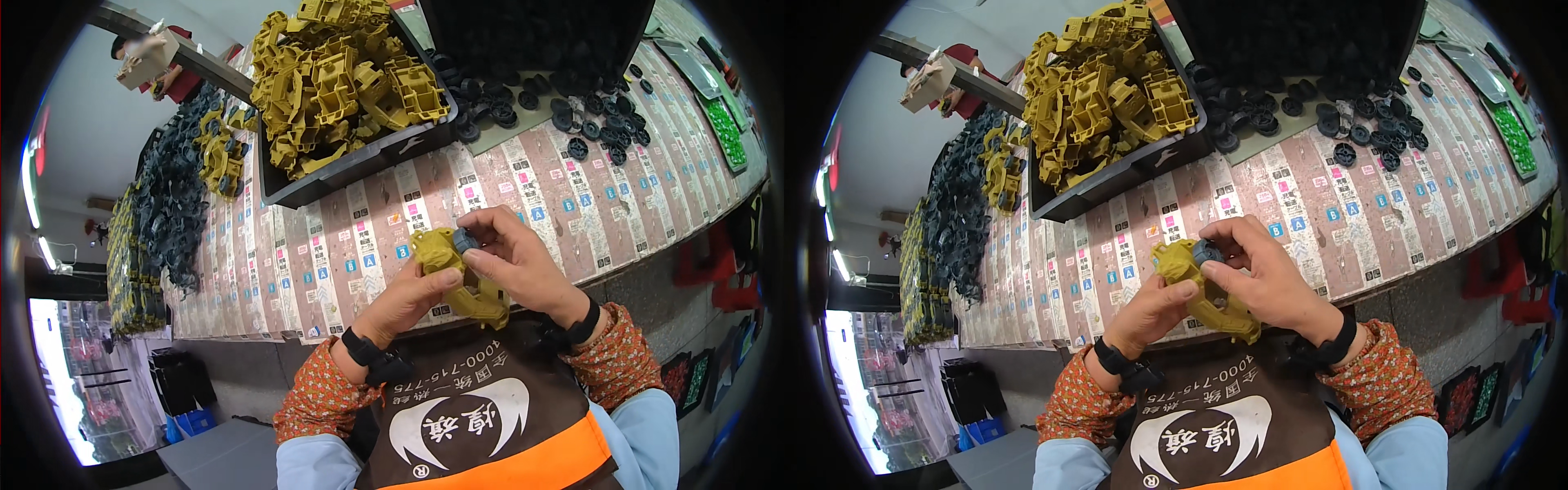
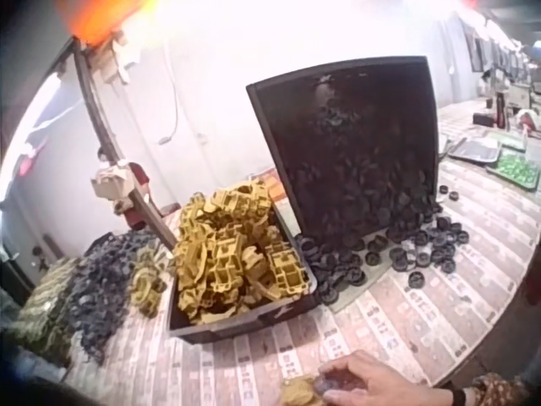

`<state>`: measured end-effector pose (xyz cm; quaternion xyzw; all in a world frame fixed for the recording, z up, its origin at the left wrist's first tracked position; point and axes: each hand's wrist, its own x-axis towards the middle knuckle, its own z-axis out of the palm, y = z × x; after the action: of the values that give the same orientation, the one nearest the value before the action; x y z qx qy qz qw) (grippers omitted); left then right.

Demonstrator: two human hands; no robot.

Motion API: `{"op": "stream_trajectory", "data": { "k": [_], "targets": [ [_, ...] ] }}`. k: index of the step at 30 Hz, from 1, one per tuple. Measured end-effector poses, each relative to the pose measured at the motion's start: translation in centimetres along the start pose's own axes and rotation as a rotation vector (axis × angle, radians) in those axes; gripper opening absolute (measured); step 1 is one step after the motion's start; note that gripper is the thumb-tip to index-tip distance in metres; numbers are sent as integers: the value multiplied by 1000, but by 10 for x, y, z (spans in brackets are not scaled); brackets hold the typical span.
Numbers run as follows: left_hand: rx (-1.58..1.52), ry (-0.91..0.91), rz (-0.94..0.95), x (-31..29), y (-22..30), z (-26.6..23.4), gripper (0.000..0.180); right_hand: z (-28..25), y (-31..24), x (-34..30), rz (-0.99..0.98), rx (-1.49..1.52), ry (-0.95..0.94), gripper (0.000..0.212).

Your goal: The person repeatedly picks up yellow plastic housings and black circular components from a table. They insert the black components into the yellow housings by hand and then place the assembled units into a black bin. The process is repetitive and involves handling multiple identical units.

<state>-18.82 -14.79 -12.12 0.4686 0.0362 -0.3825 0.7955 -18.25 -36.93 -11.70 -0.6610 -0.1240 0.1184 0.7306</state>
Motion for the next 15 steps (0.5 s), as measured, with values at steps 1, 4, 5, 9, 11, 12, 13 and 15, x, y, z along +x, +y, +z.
{"op": "stream_trajectory", "data": {
  "k": [1, 4, 5, 9, 11, 12, 13, 15],
  "targets": [
    [-33, 28, 36, -2, 1, 3, 78, 1, -4, 0, -27, -6, -2, 39],
    [-224, 76, 129, -7, 1, 11, 67, -3, -7, 2, 84, 261, -7, 41],
    [-320, 22, 139, -6, 0, 7, 66, -4, -12, 2, 117, 352, 0, 41],
    [-554, -115, 135, -3, -9, -7, 62, -3, -7, 2, 68, 299, 9, 40],
    [-551, -83, 150, -4, -11, -6, 61, 7, -2, -4, 65, 224, 37, 40],
    [-515, -18, 174, -6, -13, -2, 60, 13, -1, -7, 62, 187, 51, 40],
    [-480, 46, 198, -8, -16, 1, 59, 19, -3, -11, 56, 56, 64, 41],
    [-351, 137, 178, -8, -17, 2, 59, 28, -4, -18, -37, -56, 69, 43]
  ]
}}
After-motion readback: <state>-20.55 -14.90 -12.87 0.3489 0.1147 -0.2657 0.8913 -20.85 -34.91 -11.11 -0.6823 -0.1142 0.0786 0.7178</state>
